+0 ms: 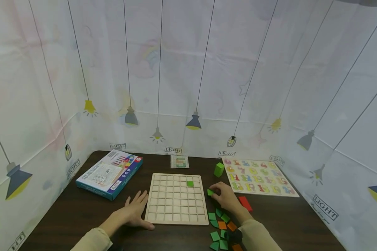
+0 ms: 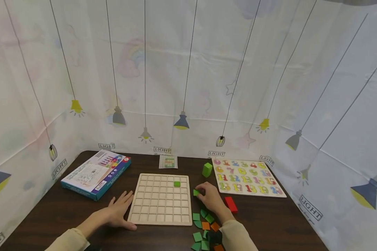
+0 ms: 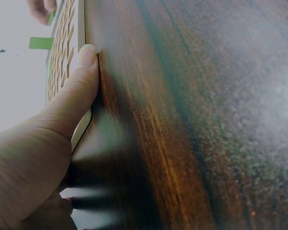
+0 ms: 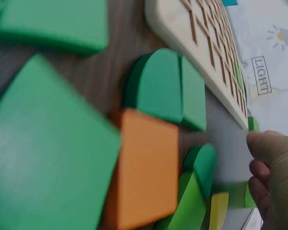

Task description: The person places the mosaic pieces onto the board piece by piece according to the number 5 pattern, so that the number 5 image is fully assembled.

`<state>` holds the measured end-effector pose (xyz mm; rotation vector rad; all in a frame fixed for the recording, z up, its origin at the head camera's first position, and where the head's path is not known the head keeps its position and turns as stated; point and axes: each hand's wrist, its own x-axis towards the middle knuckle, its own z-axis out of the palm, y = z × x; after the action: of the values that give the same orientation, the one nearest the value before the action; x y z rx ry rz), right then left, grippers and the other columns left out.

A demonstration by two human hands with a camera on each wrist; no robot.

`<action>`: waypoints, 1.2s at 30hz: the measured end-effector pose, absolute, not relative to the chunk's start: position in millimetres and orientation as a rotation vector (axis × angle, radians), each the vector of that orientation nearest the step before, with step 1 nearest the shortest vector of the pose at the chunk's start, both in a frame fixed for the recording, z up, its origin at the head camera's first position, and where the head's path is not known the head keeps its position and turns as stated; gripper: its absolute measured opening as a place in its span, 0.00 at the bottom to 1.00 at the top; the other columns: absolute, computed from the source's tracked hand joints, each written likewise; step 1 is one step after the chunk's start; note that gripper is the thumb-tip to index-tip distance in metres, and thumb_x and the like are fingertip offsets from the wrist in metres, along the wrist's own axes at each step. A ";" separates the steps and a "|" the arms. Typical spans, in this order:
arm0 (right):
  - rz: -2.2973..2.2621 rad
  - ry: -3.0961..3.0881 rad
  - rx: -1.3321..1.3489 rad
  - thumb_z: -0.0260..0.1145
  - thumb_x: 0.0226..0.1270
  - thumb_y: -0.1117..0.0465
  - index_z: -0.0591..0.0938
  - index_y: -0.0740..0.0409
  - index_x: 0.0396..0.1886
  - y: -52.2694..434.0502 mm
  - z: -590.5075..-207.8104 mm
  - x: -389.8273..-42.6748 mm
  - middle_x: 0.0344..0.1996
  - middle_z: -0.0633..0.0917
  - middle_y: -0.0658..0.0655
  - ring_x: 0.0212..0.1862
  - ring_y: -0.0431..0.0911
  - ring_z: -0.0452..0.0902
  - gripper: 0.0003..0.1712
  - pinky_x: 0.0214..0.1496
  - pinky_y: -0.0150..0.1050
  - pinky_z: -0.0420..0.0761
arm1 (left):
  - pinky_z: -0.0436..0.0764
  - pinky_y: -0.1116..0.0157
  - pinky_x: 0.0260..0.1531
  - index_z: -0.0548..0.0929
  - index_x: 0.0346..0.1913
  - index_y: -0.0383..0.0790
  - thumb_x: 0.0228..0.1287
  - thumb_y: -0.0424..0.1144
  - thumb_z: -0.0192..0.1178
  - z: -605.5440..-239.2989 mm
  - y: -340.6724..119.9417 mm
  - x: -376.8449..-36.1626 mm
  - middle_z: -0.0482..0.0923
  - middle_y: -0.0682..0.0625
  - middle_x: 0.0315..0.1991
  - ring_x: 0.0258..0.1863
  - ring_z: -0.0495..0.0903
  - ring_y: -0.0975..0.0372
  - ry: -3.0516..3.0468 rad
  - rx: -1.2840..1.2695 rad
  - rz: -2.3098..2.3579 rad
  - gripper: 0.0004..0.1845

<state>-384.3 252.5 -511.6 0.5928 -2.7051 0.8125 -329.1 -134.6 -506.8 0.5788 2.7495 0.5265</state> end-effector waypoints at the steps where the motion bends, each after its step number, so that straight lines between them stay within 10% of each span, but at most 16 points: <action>1: 0.823 -2.690 0.582 0.72 0.54 0.69 0.84 0.56 0.41 249.9 -511.1 -385.9 0.37 0.80 0.50 0.38 0.44 0.76 0.14 0.39 0.40 0.77 | 0.44 0.34 0.60 0.51 0.73 0.32 0.39 0.70 0.67 -506.4 -134.6 -328.7 0.45 0.38 0.73 0.71 0.42 0.43 2.748 0.577 0.528 0.65; 36: 0.922 -2.627 0.683 0.70 0.57 0.69 0.82 0.64 0.43 155.8 -519.4 -433.8 0.39 0.81 0.56 0.43 0.50 0.78 0.13 0.44 0.41 0.80 | 0.44 0.33 0.59 0.52 0.72 0.31 0.37 0.71 0.67 -507.0 -136.5 -329.1 0.45 0.36 0.73 0.71 0.42 0.42 2.760 0.604 0.573 0.66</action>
<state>-433.8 155.8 -519.4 0.6833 -2.6269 0.9218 -329.1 -136.5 -507.0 0.6044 2.7599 0.5728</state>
